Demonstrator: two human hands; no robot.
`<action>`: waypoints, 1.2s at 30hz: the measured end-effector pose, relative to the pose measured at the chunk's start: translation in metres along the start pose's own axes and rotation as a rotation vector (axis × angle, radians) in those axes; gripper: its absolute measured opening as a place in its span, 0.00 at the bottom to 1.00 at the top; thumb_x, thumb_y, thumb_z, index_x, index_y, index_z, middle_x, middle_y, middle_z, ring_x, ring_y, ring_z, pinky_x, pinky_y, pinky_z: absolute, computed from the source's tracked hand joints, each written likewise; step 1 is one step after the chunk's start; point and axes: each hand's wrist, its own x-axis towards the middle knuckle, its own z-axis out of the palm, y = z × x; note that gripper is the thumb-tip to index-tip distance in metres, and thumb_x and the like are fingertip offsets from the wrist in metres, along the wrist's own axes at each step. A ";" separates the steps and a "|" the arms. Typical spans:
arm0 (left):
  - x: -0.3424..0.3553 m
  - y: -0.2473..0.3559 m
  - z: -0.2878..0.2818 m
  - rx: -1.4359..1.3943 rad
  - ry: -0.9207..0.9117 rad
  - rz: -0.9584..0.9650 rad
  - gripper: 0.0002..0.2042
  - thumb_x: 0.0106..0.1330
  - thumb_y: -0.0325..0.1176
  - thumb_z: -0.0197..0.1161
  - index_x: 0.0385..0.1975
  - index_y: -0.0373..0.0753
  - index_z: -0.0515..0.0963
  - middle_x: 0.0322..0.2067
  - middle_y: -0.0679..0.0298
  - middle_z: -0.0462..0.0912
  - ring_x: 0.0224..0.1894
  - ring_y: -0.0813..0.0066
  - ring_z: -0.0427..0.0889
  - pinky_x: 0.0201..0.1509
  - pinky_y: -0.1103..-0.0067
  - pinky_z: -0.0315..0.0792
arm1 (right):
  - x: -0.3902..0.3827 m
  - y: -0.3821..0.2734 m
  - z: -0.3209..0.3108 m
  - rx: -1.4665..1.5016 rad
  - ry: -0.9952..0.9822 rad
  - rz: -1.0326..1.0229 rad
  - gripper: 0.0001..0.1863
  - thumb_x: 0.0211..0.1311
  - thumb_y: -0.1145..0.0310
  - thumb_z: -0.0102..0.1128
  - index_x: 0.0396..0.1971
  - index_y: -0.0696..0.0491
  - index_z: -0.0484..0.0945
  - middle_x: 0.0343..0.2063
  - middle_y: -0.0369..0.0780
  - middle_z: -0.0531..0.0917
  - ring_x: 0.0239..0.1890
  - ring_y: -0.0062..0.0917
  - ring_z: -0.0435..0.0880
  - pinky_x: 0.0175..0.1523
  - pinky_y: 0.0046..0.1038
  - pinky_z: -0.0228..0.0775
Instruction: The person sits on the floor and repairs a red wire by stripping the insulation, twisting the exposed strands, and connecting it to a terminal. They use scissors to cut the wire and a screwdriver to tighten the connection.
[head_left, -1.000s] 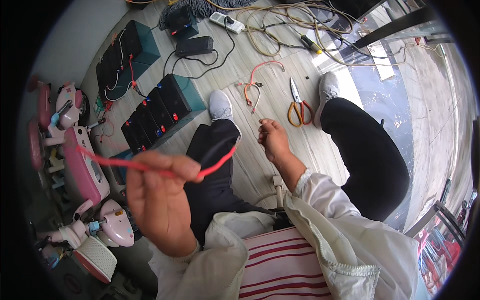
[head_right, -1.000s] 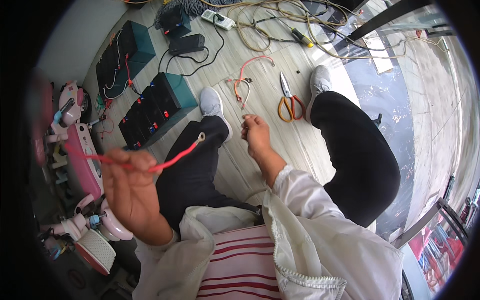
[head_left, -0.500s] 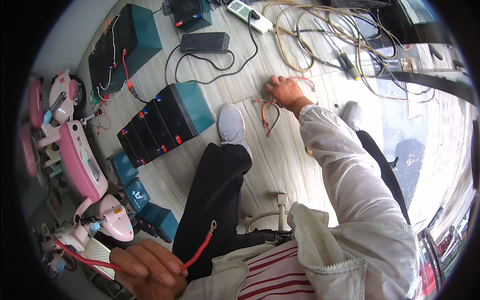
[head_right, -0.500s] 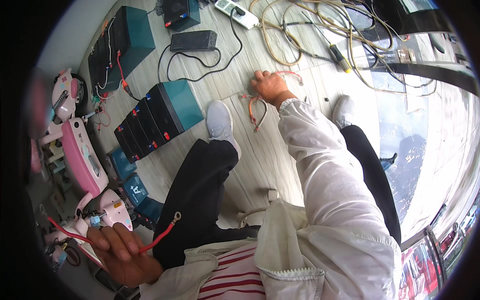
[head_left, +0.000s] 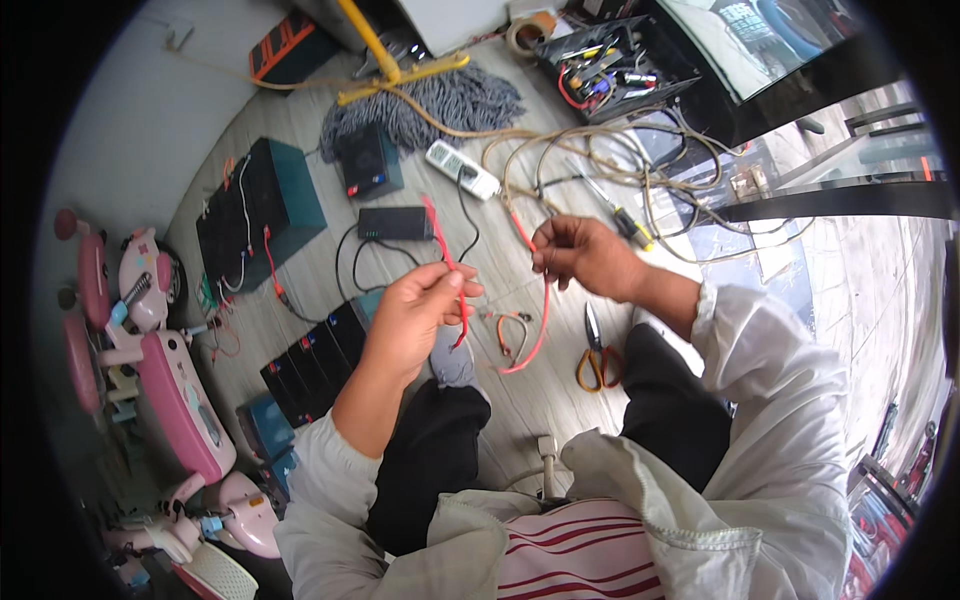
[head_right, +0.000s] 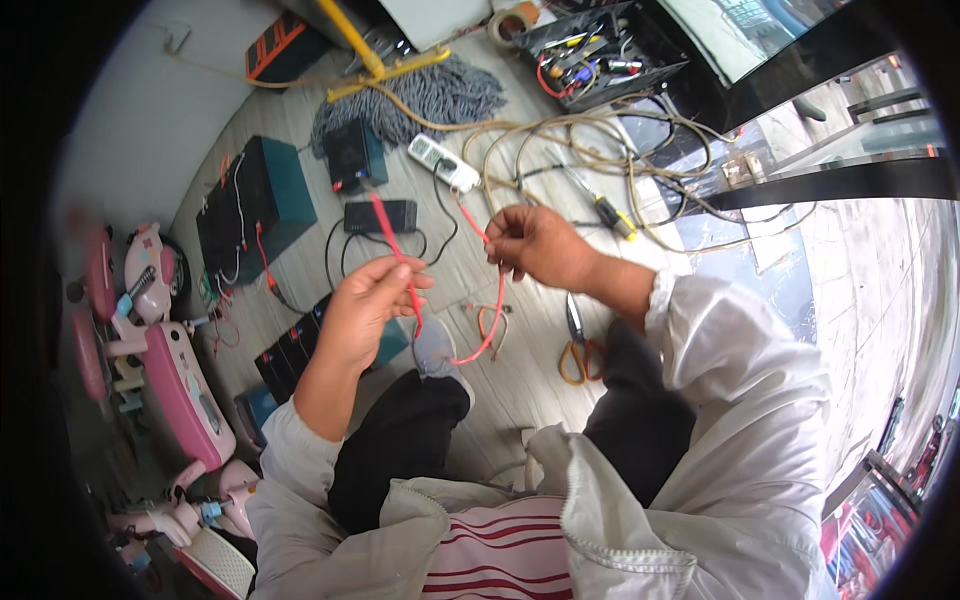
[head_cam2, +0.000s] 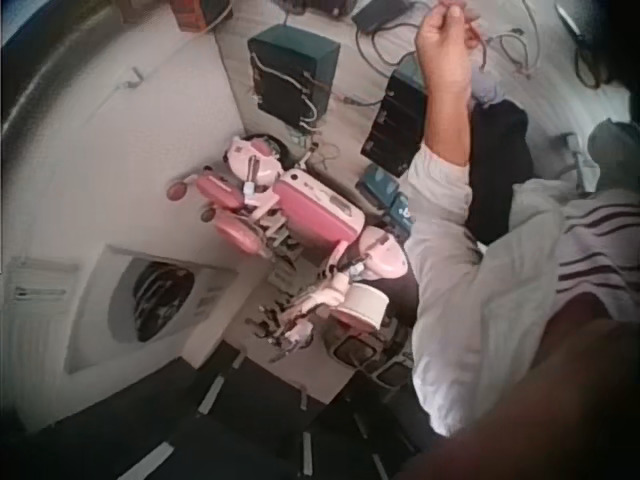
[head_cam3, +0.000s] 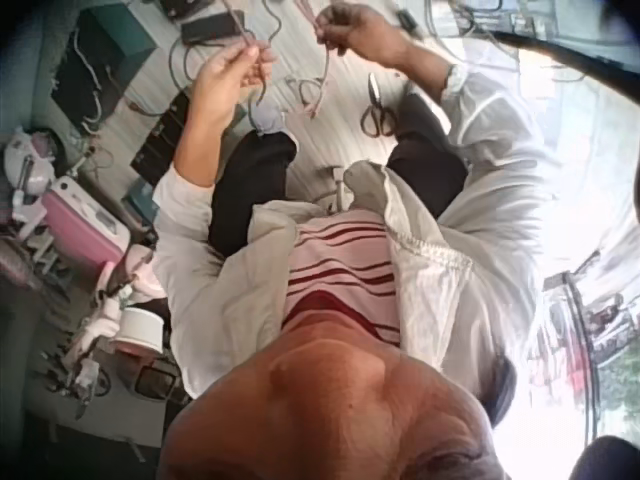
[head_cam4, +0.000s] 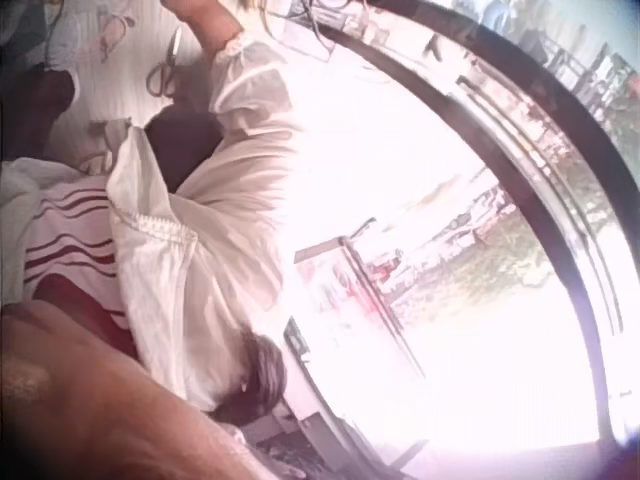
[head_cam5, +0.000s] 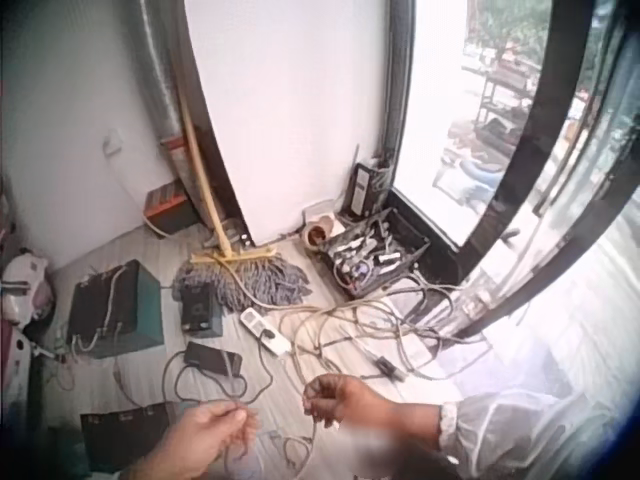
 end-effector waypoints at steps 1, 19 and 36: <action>0.019 -0.002 0.007 0.044 -0.023 -0.027 0.13 0.69 0.36 0.52 0.44 0.34 0.75 0.36 0.60 0.82 0.31 0.82 0.77 0.37 0.83 0.71 | -0.003 0.004 -0.001 0.050 0.031 -0.063 0.04 0.61 0.72 0.56 0.29 0.55 0.73 0.21 0.33 0.78 0.23 0.14 0.76 0.26 0.17 0.70; 0.126 -0.042 0.093 0.258 -0.131 -0.309 0.11 0.66 0.35 0.57 0.39 0.34 0.77 0.33 0.65 0.82 0.26 0.86 0.73 0.31 0.86 0.70 | 0.011 0.084 -0.061 0.520 0.206 -0.079 0.05 0.60 0.75 0.57 0.32 0.59 0.72 0.25 0.36 0.78 0.25 0.16 0.77 0.29 0.20 0.73; 0.145 -0.037 0.132 0.207 -0.269 -0.427 0.10 0.67 0.36 0.57 0.34 0.36 0.77 0.30 0.66 0.82 0.29 0.85 0.77 0.31 0.85 0.69 | -0.007 0.093 -0.087 0.576 0.202 -0.095 0.05 0.61 0.75 0.56 0.34 0.59 0.72 0.26 0.37 0.79 0.25 0.19 0.79 0.30 0.20 0.75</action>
